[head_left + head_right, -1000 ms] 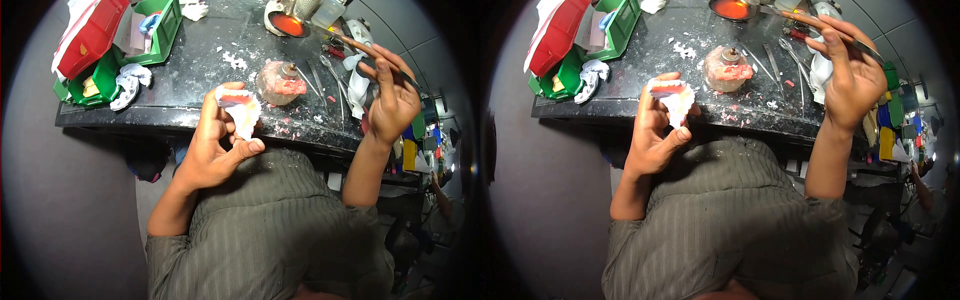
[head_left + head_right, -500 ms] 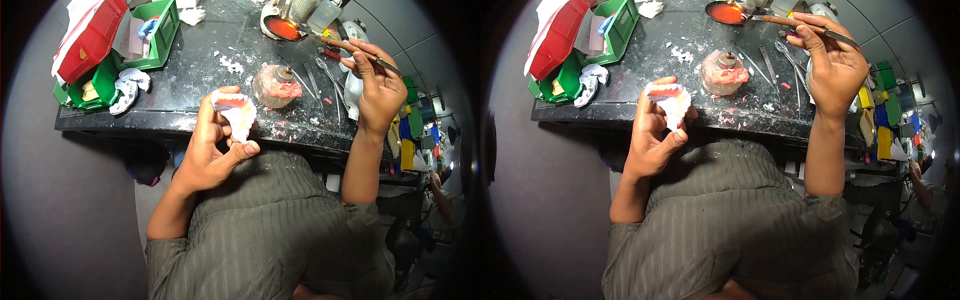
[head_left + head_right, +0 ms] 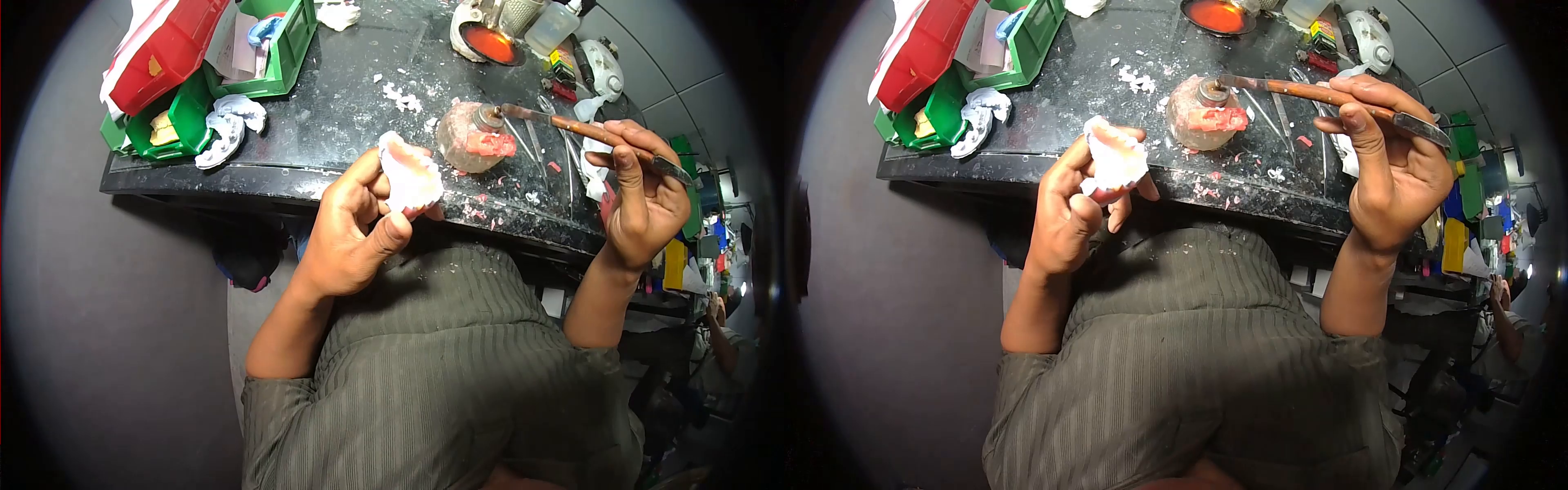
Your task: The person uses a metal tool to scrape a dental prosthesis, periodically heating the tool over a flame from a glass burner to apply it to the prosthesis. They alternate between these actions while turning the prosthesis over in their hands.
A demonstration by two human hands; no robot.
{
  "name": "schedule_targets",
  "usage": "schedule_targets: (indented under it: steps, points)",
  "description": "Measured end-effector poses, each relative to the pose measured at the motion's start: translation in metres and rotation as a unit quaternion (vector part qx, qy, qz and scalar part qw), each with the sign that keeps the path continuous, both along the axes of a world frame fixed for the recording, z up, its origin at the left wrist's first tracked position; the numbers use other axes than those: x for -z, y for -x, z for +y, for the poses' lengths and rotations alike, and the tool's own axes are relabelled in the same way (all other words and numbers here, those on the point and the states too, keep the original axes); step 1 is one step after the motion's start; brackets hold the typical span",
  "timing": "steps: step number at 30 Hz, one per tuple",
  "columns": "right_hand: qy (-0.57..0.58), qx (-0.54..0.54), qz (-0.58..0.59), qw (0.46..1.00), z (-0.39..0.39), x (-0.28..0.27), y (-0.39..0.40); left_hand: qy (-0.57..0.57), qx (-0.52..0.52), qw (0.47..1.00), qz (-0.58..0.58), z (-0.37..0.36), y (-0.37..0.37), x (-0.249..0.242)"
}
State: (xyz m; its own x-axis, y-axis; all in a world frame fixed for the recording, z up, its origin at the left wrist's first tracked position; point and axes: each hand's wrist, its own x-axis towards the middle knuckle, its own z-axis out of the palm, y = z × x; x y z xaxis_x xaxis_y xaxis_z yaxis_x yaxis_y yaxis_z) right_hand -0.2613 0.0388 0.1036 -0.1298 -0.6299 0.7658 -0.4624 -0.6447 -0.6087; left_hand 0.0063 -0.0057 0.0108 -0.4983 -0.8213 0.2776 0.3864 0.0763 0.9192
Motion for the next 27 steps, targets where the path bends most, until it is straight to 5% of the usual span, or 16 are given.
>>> schedule_targets:
  steps: [3, 5, 12, 27]
  points:
    - [-0.006, -0.006, 0.003, 1.000, -0.001, 0.001, 0.000, 0.013, -0.027, 0.999, -0.019, 0.000, -0.003, -0.003]
    - [0.003, -0.009, -0.005, 1.000, -0.003, 0.002, 0.000, -0.043, 0.096, 0.993, 0.049, -0.005, -0.013, -0.002]
    - [0.069, 0.050, -0.003, 0.996, -0.021, 0.007, 0.002, -0.022, 0.096, 0.994, 0.035, -0.007, -0.013, 0.001]
    - [0.015, 0.015, -0.022, 1.000, 0.002, 0.004, 0.000, -0.113, 0.055, 0.991, 0.039, 0.000, -0.011, 0.001]
